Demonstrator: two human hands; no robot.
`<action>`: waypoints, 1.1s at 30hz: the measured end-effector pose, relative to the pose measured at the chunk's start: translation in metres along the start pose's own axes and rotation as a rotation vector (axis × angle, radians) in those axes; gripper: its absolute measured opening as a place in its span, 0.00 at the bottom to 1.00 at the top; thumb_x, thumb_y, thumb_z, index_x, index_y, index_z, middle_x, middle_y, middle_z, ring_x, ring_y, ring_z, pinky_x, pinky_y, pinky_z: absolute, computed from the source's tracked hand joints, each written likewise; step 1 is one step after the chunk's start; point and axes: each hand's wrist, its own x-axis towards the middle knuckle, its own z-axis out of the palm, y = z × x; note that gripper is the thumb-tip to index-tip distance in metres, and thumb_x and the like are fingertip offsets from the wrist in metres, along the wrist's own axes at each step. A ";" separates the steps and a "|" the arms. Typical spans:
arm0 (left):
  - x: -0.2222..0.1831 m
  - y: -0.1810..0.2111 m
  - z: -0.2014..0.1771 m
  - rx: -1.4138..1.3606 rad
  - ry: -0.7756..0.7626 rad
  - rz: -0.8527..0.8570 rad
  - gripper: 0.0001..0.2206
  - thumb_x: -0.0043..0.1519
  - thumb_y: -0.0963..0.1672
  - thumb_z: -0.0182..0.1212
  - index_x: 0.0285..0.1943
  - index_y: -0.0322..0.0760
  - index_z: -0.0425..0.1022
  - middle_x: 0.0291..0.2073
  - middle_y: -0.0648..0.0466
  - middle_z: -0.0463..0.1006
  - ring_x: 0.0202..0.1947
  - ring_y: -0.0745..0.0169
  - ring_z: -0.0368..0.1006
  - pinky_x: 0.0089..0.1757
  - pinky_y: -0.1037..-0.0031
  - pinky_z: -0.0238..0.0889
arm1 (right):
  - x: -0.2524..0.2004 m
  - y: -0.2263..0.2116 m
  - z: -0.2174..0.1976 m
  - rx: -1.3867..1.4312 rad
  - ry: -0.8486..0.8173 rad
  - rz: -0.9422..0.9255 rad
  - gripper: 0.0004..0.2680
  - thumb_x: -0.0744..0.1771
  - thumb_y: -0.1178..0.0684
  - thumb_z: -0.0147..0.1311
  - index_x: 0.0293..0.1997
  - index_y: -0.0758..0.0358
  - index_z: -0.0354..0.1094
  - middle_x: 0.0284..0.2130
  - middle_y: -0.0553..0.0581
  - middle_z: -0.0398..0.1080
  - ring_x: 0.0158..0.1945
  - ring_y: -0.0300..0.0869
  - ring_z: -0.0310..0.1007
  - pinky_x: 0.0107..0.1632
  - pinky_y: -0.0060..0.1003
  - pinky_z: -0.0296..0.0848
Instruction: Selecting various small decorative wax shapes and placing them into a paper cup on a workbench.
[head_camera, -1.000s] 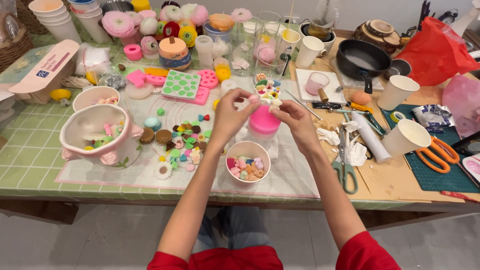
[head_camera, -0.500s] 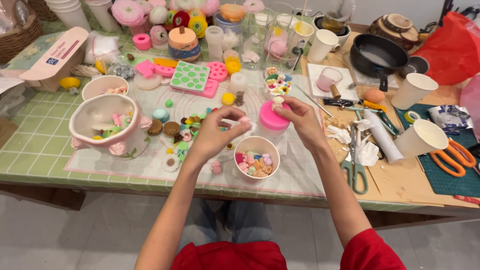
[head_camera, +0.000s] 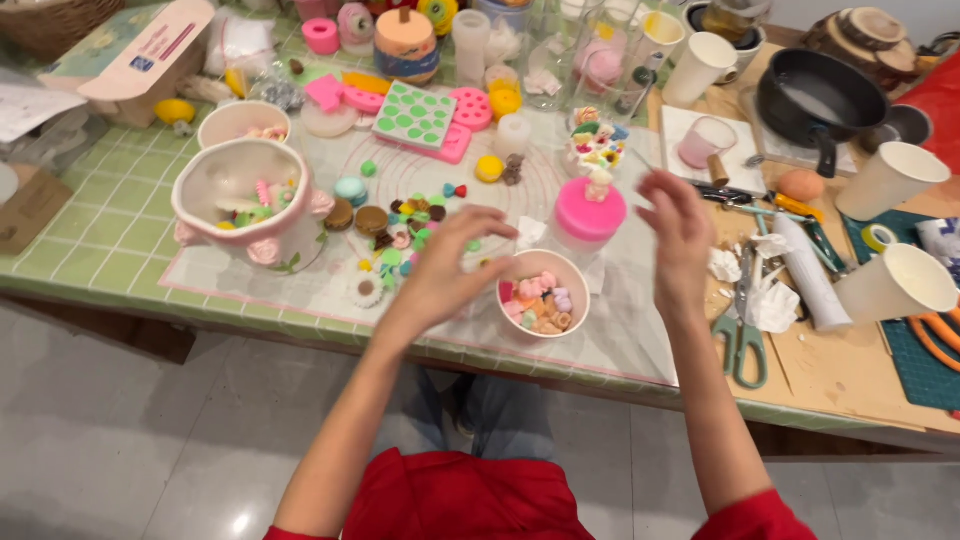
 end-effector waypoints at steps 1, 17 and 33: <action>-0.009 0.002 -0.015 0.002 0.007 -0.011 0.15 0.56 0.45 0.71 0.49 0.36 0.80 0.55 0.47 0.76 0.59 0.49 0.71 0.57 0.64 0.62 | -0.021 -0.004 -0.001 0.003 -0.011 0.007 0.11 0.73 0.54 0.49 0.61 0.67 0.66 0.54 0.55 0.72 0.59 0.40 0.72 0.60 0.37 0.73; -0.099 -0.025 -0.048 0.581 0.261 -0.373 0.25 0.50 0.41 0.72 0.58 0.35 0.74 0.52 0.47 0.73 0.52 0.45 0.69 0.51 0.57 0.61 | -0.125 -0.017 0.064 -0.399 -0.247 0.016 0.45 0.58 0.58 0.72 0.78 0.65 0.32 0.65 0.69 0.60 0.65 0.51 0.68 0.64 0.44 0.73; -0.069 -0.034 -0.012 0.475 0.274 -0.145 0.18 0.58 0.40 0.69 0.57 0.36 0.73 0.53 0.47 0.74 0.57 0.46 0.68 0.55 0.59 0.60 | -0.127 0.011 0.055 -0.250 -0.244 -0.053 0.46 0.57 0.60 0.74 0.79 0.61 0.32 0.65 0.65 0.57 0.67 0.50 0.66 0.66 0.43 0.73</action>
